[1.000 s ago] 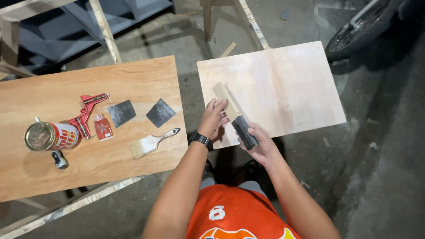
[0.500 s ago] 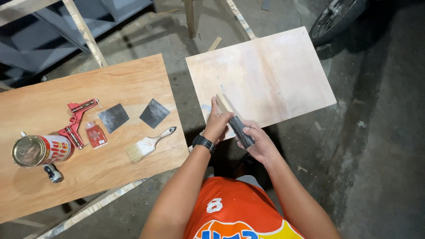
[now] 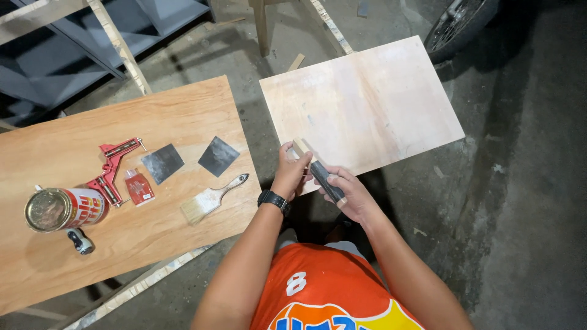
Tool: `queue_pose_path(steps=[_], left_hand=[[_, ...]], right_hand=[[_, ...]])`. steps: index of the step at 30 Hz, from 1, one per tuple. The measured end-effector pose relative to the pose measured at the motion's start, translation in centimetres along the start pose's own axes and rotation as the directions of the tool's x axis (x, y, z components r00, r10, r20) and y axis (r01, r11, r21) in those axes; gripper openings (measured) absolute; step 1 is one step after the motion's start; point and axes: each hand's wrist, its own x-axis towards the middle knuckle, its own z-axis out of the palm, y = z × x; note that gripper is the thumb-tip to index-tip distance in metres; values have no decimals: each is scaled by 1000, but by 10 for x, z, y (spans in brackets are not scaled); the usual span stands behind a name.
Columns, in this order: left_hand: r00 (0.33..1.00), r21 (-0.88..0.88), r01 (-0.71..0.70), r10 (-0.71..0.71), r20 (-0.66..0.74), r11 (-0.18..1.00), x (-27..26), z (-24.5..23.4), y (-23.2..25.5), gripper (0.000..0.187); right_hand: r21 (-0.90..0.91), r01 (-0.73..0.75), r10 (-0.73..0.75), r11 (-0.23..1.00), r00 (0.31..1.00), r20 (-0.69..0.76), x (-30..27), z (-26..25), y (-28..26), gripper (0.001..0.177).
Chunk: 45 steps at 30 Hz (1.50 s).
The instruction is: The person is sanding a small wooden block and then using a brush to clean dust off a larger wooden board on a workbench.
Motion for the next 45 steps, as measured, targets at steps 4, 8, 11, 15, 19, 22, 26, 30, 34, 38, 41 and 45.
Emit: queue_pose_path(steps=[4, 8, 11, 15, 19, 22, 26, 30, 34, 38, 41, 45], left_hand=[[998, -43, -48, 49, 30, 998, -6, -1, 2, 88], [996, -81, -69, 73, 57, 994, -14, 4, 0, 93], [997, -98, -41, 47, 54, 994, -22, 6, 1, 99], [993, 70, 51, -58, 99, 996, -11, 7, -25, 96], [995, 51, 67, -70, 64, 996, 22, 16, -62, 47], [999, 32, 41, -41, -4, 999, 51, 29, -79, 33], [996, -24, 13, -15, -87, 1000, 56, 44, -74, 30], [990, -62, 24, -33, -139, 998, 55, 57, -71, 35], [977, 19, 14, -10, -213, 1000, 70, 76, -64, 34], [934, -13, 55, -56, -353, 998, 108, 89, -78, 50], [903, 7, 73, -63, -426, 997, 75, 105, -40, 60], [870, 0, 86, -75, -487, 996, 68, 106, -33, 61]], right_hand=[[-83, 28, -28, 996, 1000, -3, -9, 7, -4, 46], [-215, 101, -113, 971, 993, -45, -4, -2, 3, 52], [-316, 140, -171, 938, 983, -73, -1, -1, 9, 54], [-461, 130, -186, 878, 979, -77, -18, 12, -9, 51], [-601, 154, -279, 784, 953, -118, 6, -7, 10, 44], [-713, 192, -370, 675, 924, -102, 14, -11, 9, 40], [-798, 264, -451, 542, 893, -10, 32, -22, -1, 39], [-808, 340, -483, 480, 872, 80, 62, -49, -4, 40], [-851, 479, -571, 214, 768, 289, 101, -75, -10, 37], [-804, 579, -605, -137, 593, 531, 145, -94, -10, 42], [-696, 635, -562, -334, 459, 688, 166, -105, -10, 57], [-602, 696, -529, -391, 365, 766, 173, -108, -13, 62]])
